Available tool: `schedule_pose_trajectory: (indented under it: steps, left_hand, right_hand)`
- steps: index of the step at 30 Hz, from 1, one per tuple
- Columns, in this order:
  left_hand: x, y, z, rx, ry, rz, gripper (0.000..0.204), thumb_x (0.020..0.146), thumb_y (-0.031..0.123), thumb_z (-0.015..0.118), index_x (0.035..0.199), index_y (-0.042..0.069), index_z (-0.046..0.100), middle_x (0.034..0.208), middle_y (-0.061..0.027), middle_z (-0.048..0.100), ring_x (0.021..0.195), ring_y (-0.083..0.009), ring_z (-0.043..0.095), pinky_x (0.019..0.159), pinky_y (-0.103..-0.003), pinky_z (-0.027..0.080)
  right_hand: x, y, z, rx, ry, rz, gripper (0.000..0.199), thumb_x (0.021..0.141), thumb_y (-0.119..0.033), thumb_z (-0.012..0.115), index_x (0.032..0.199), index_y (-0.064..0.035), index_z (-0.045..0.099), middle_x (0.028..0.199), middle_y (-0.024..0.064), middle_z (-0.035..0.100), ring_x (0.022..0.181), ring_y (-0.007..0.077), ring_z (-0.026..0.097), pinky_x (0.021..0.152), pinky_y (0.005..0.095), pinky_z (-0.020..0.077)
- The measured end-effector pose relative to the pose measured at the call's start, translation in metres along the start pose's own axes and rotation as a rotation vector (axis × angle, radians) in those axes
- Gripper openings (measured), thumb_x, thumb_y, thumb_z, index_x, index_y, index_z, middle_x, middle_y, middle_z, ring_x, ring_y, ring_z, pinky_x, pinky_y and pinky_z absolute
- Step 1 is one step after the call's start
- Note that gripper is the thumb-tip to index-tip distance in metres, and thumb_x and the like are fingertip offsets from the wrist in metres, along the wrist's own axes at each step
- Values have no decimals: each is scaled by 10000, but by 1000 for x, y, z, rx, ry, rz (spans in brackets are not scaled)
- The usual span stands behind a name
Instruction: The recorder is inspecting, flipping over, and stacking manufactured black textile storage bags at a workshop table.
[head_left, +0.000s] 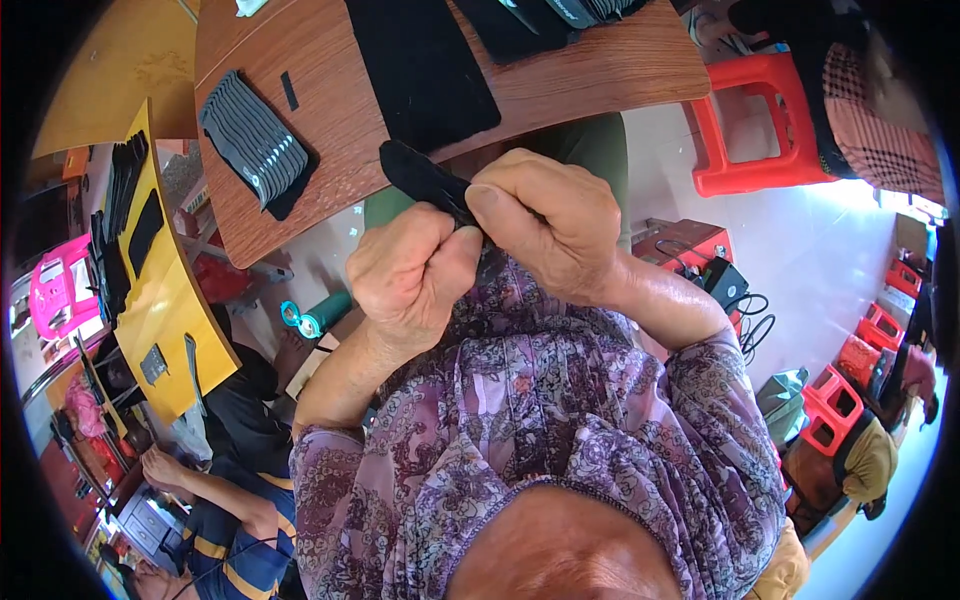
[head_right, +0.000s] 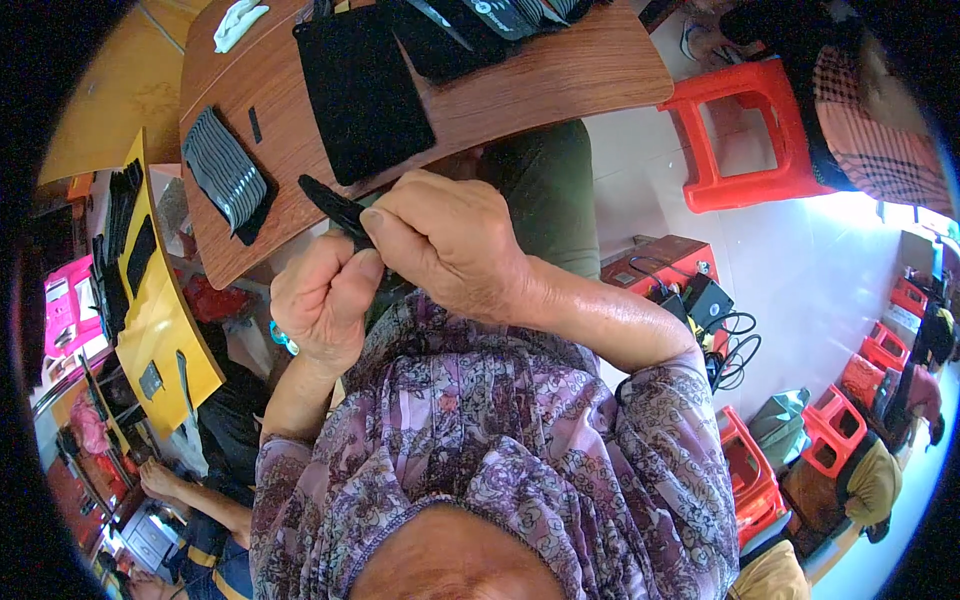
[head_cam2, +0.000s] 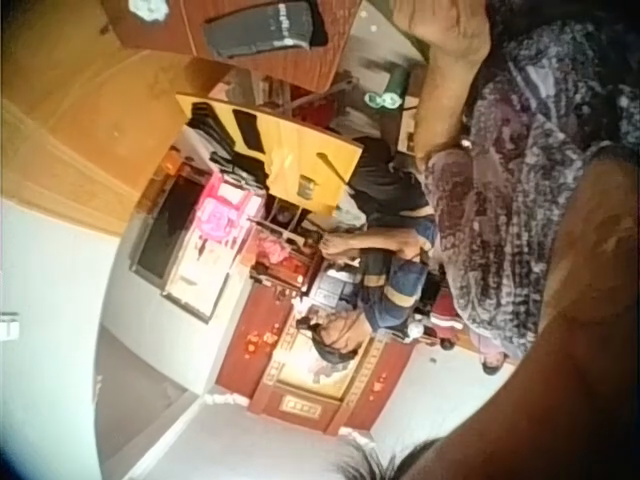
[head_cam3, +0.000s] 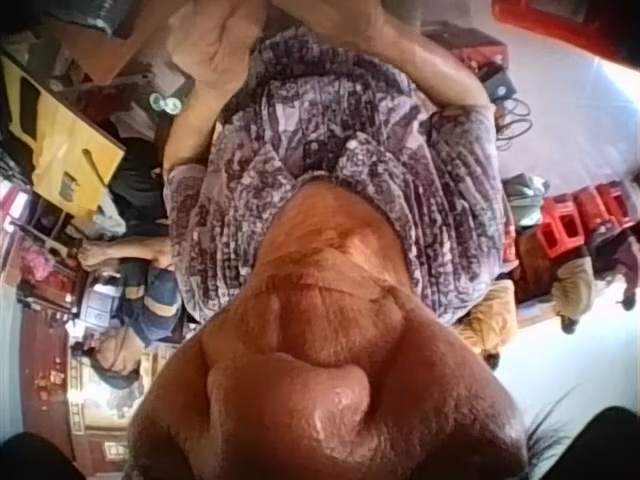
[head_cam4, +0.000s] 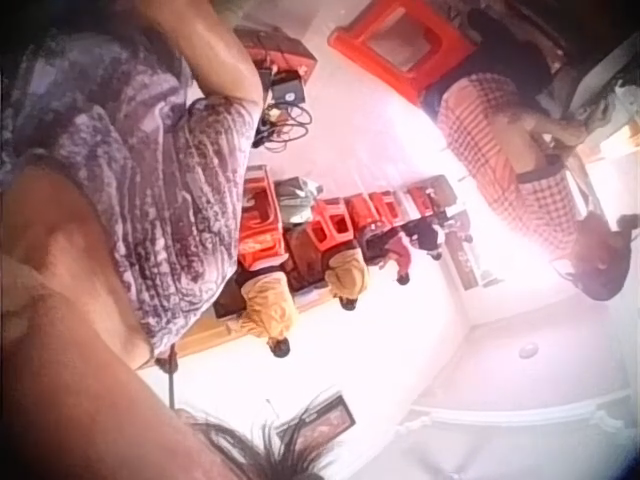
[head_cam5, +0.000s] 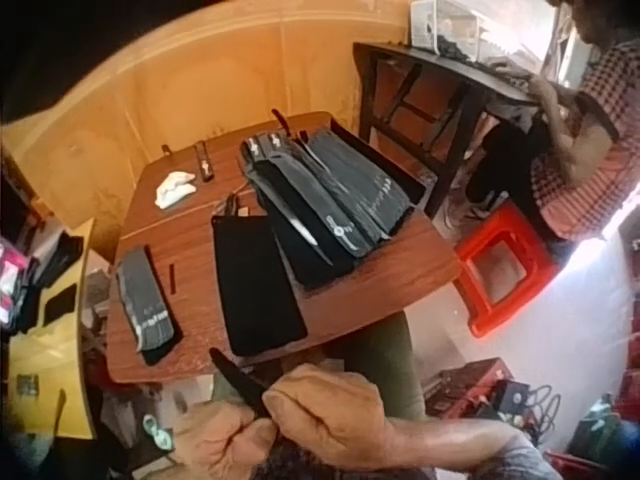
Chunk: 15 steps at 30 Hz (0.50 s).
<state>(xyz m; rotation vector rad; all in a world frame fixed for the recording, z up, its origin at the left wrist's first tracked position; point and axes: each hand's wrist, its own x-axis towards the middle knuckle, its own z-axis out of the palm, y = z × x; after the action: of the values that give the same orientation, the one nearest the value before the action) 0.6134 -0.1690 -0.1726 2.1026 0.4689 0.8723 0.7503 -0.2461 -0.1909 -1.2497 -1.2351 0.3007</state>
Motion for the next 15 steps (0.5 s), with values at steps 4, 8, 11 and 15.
schedule_pose_trajectory:
  steps: [4, 8, 11, 15]
  left_hand:
    - [-8, -3, -4, 19, 16, 26, 147, 667, -10, 687, 680, 4, 541, 602, -84, 513, 471, -206, 484, 441, -299, 363]
    - [-17, -5, -8, 16, 58, 8, 106, 716, 3, 661, 705, -16, 557, 625, -96, 566, 500, -191, 518, 473, -290, 391]
    - [-16, 12, -15, -387, 80, -379, 169, 835, 80, 607, 712, -31, 574, 643, -78, 596, 524, -151, 534, 493, -268, 417]
    - [-10, 5, -30, -503, 84, -593, 415, 911, 349, 572, 729, -24, 590, 641, -78, 596, 549, -119, 555, 510, -234, 441]
  right_hand:
    - [-3, -4, 2, 9, -20, 22, 33, 802, 28, 605, 819, 56, 602, 701, 125, 600, 594, 198, 577, 520, 283, 448]
    - [-3, -3, 10, 20, -45, -66, 43, 806, 27, 604, 830, 63, 600, 719, 130, 603, 605, 227, 590, 525, 294, 460]
    - [-2, -6, 18, -12, -45, -119, 66, 816, 9, 611, 853, 63, 599, 738, 135, 606, 614, 244, 595, 531, 303, 466]
    - [-5, -12, 24, -34, -72, -112, 88, 827, -11, 612, 879, 59, 598, 750, 143, 607, 626, 257, 598, 543, 309, 469]
